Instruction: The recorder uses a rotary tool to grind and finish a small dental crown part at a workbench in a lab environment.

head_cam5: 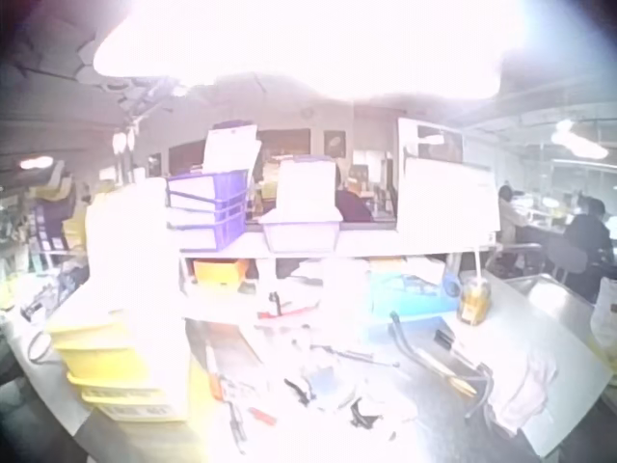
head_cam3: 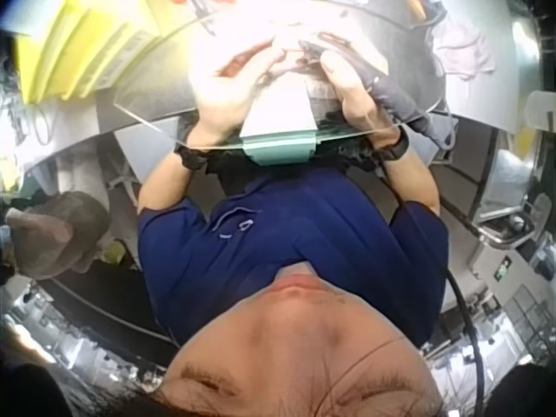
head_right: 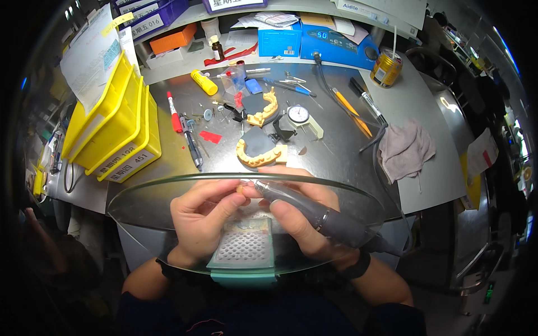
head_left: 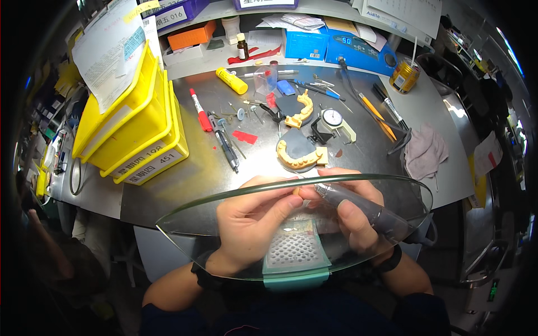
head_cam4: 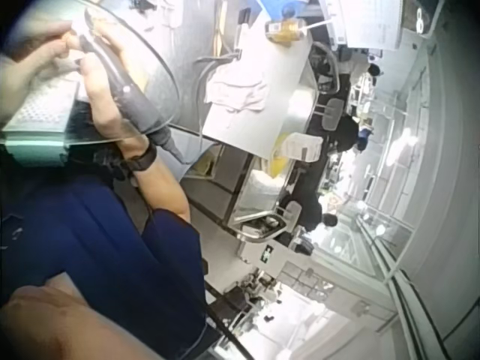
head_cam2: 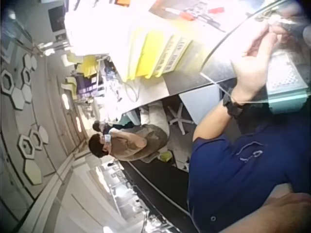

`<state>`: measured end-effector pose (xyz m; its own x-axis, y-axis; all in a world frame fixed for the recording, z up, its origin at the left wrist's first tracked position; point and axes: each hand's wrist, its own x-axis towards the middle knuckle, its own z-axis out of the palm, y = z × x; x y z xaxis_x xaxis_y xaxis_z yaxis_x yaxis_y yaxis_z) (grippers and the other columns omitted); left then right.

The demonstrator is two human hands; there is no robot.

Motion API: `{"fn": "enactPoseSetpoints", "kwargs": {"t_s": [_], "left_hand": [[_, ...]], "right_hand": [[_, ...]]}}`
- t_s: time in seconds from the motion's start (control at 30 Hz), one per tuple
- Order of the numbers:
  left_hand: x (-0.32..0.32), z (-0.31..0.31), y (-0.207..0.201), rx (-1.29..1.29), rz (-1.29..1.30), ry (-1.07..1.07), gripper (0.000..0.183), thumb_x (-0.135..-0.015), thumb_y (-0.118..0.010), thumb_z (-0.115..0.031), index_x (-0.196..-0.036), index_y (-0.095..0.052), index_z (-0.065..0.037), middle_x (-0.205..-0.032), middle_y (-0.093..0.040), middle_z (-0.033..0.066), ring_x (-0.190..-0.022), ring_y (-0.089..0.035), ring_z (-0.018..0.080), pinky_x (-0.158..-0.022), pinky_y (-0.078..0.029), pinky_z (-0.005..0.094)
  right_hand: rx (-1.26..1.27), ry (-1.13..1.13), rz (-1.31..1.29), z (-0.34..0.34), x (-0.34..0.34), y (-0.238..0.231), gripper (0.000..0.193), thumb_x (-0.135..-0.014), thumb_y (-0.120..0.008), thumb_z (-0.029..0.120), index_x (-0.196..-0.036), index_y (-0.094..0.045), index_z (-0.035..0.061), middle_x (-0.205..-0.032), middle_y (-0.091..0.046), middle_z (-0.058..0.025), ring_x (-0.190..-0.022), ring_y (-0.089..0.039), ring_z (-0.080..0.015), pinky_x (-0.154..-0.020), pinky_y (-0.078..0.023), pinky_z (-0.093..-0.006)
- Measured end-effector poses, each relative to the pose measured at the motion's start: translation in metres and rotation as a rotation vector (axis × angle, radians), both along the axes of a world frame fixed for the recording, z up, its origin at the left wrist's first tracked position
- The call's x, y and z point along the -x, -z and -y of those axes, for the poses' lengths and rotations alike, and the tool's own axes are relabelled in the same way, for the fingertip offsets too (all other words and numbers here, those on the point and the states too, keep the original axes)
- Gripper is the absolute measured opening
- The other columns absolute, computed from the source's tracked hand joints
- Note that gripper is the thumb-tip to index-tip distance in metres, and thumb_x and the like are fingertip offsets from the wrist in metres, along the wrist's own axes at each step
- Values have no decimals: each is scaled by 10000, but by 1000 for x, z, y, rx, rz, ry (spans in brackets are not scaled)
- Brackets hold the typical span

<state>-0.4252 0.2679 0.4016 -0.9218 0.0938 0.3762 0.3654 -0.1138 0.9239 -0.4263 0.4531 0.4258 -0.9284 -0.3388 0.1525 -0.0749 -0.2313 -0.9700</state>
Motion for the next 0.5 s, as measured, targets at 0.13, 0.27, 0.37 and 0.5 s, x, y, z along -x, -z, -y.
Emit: {"fn": "enactPoseSetpoints", "kwargs": {"t_s": [0.13, 0.27, 0.37, 0.5], "left_hand": [[-4, -4, -1, -354, 225, 66, 217, -821, -646, 117, -1034, -618, 88, -1060, -638, 152, -975, -647, 201, -875, -536, 309], [-2, -2, 3, -278, 134, 79, 222, -797, -664, 131, -1007, -618, 78, -1042, -639, 147, -975, -648, 195, -855, -538, 299], [-1, 0, 5, -179, 51, 77, 230, -787, -668, 135, -1004, -628, 71, -1030, -640, 142, -959, -650, 188, -844, -540, 290], [0, 2, 5, -109, -13, 76, 243, -780, -660, 143, -1007, -641, 59, -1012, -641, 138, -932, -651, 179, -831, -542, 280]], "right_hand": [[-171, -15, -157, -5, 4, -1, 522, -861, -573, 269, -1230, -435, -73, -1065, -649, -230, -1056, -612, -264, -972, -452, -404], [-49, -82, -166, -11, 2, 8, 349, -853, -612, 88, -1164, -522, -43, -1128, -642, -207, -1099, -590, -213, -956, -456, -355], [104, -42, -199, -8, 2, 12, 269, -850, -607, 81, -1082, -528, -29, -1125, -634, -229, -1108, -586, -238, -971, -443, -378], [150, -34, -39, -7, 1, 10, 270, -853, -612, 111, -1070, -516, -18, -1129, -630, -222, -1081, -584, -236, -959, -438, -383]]}}
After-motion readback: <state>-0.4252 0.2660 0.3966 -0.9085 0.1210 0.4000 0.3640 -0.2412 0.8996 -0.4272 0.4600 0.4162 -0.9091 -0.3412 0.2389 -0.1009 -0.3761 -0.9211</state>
